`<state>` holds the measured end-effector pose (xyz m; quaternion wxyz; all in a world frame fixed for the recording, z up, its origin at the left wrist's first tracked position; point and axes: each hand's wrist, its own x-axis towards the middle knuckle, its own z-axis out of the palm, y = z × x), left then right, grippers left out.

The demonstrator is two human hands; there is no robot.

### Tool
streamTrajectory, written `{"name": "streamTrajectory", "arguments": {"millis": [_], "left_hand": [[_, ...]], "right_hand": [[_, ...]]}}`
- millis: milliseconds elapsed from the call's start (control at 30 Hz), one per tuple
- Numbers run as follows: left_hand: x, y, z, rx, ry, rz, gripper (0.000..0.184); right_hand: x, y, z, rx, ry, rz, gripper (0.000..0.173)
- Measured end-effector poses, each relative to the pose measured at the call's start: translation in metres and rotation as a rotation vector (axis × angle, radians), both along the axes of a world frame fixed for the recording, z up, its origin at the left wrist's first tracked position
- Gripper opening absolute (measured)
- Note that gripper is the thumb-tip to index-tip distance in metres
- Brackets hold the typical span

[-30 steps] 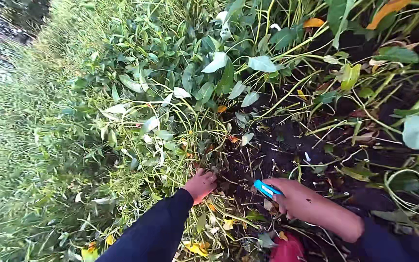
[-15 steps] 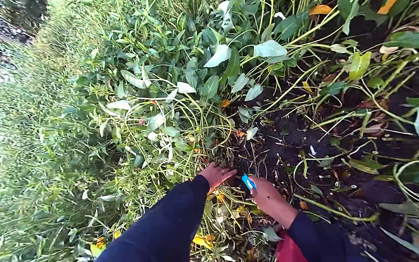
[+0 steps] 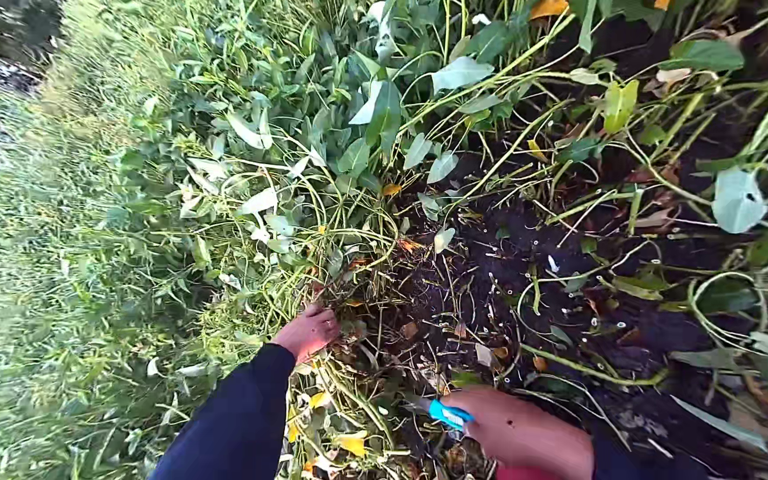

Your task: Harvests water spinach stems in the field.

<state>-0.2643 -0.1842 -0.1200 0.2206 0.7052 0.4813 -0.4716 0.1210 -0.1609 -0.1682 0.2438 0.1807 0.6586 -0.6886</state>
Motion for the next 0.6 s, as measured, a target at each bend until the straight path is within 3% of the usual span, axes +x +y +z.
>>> {"name": "streamTrajectory", "arguments": {"millis": [167,300,500,600], "left_hand": [[-0.027,-0.008,0.035,0.301,0.073,0.039,0.035],[-0.036,-0.011,0.035,0.238,0.129,0.103,0.039],[0.051,0.003,-0.022,-0.003,-0.038,0.146,0.051],[0.086,0.025,-0.017,0.027,-0.131,0.159,0.063]], "right_hand": [[0.014,0.059,-0.002,0.024,-0.064,-0.204,0.046],[0.030,0.062,-0.009,-0.034,-0.075,-0.403,0.051],[0.037,0.056,-0.028,-0.063,-0.075,-0.441,0.050],[0.044,0.063,-0.026,-0.073,-0.025,-0.481,0.052]]}}
